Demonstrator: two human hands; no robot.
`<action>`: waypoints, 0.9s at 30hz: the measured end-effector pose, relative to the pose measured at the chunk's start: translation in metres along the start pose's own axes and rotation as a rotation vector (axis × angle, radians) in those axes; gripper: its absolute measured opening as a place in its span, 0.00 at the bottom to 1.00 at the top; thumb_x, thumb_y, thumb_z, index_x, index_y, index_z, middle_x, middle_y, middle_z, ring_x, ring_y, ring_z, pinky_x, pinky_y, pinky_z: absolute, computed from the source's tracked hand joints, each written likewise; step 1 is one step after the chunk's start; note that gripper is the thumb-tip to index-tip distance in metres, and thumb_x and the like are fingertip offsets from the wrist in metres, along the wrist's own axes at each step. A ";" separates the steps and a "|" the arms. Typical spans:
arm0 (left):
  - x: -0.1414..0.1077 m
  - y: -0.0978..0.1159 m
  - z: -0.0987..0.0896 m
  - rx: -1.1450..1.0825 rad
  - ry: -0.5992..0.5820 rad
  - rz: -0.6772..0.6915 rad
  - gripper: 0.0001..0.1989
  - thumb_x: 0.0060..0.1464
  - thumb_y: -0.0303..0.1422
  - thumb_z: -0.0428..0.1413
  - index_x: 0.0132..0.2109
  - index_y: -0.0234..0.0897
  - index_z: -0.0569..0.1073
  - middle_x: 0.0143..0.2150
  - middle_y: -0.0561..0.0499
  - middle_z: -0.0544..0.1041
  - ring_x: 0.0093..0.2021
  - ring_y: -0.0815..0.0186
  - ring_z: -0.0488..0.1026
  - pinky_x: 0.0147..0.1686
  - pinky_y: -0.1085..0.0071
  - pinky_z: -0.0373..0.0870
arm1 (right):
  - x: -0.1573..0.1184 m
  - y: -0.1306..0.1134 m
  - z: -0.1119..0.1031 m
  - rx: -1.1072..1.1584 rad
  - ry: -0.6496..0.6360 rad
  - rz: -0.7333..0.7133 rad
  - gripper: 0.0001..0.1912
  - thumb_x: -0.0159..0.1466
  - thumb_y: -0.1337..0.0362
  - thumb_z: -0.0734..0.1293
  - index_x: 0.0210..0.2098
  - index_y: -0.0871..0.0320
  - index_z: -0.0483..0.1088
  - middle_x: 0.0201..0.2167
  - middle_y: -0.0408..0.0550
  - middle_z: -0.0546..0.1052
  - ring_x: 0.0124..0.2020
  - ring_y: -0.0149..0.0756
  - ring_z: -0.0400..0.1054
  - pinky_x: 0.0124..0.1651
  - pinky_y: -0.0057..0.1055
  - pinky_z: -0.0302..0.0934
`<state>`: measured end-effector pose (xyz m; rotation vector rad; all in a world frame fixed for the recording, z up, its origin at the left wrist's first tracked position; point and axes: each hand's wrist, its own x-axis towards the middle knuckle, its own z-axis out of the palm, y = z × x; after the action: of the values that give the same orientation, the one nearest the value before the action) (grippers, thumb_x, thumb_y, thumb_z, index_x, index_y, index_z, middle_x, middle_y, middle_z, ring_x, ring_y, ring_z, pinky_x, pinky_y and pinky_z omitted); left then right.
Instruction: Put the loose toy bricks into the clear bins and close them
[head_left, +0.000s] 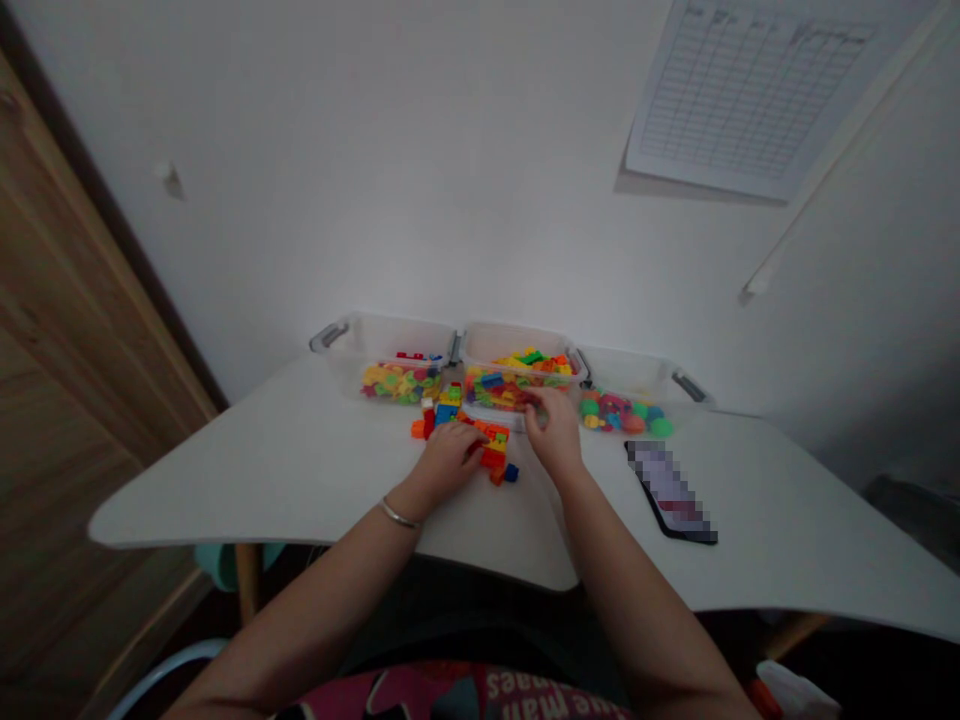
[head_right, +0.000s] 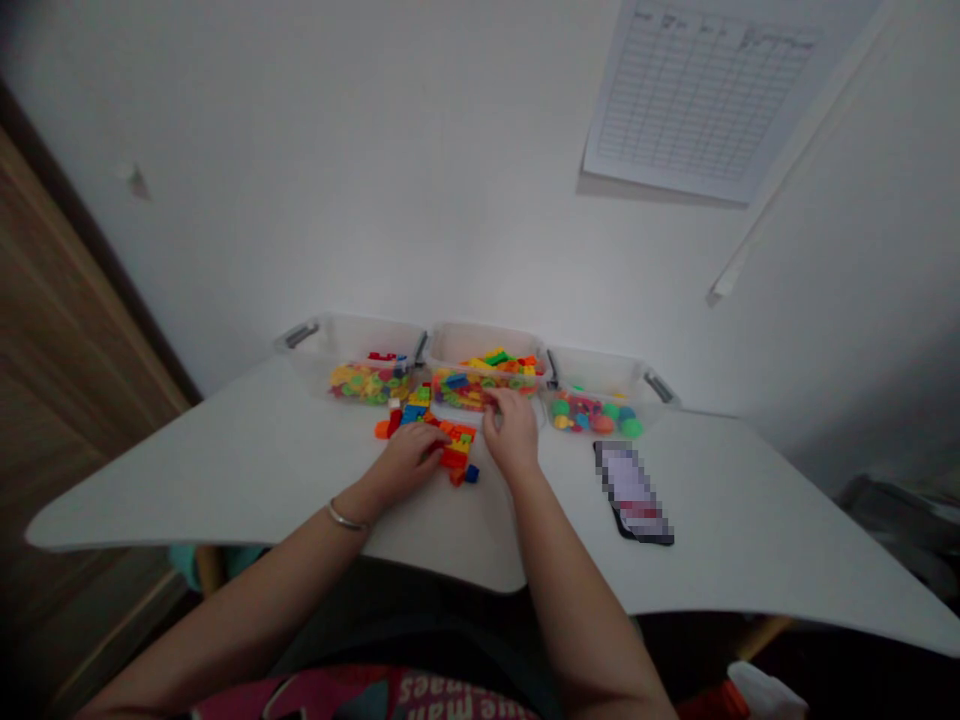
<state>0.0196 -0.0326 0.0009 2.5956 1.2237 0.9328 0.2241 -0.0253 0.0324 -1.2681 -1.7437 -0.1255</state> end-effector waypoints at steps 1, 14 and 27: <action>0.000 0.000 0.000 -0.001 0.005 -0.002 0.08 0.57 0.27 0.53 0.42 0.36 0.75 0.43 0.45 0.78 0.47 0.57 0.72 0.51 0.57 0.68 | -0.005 0.002 0.004 0.034 -0.074 0.002 0.15 0.63 0.68 0.60 0.43 0.57 0.76 0.44 0.52 0.79 0.49 0.41 0.69 0.57 0.40 0.60; 0.000 -0.007 0.007 -0.003 0.041 0.015 0.10 0.58 0.27 0.53 0.44 0.38 0.76 0.45 0.46 0.79 0.49 0.58 0.73 0.53 0.56 0.67 | -0.026 0.021 0.023 0.007 -0.435 0.058 0.15 0.61 0.72 0.64 0.42 0.53 0.79 0.46 0.47 0.80 0.49 0.38 0.71 0.57 0.39 0.61; -0.001 -0.005 0.004 -0.004 0.020 -0.004 0.09 0.58 0.28 0.53 0.43 0.38 0.77 0.45 0.46 0.79 0.49 0.58 0.73 0.53 0.56 0.67 | -0.032 0.020 0.010 -0.204 -0.345 0.253 0.08 0.60 0.68 0.66 0.38 0.58 0.74 0.40 0.52 0.77 0.44 0.42 0.68 0.49 0.35 0.61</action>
<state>0.0185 -0.0294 -0.0043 2.5861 1.2298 0.9617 0.2342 -0.0324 -0.0048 -1.7310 -1.8740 0.0690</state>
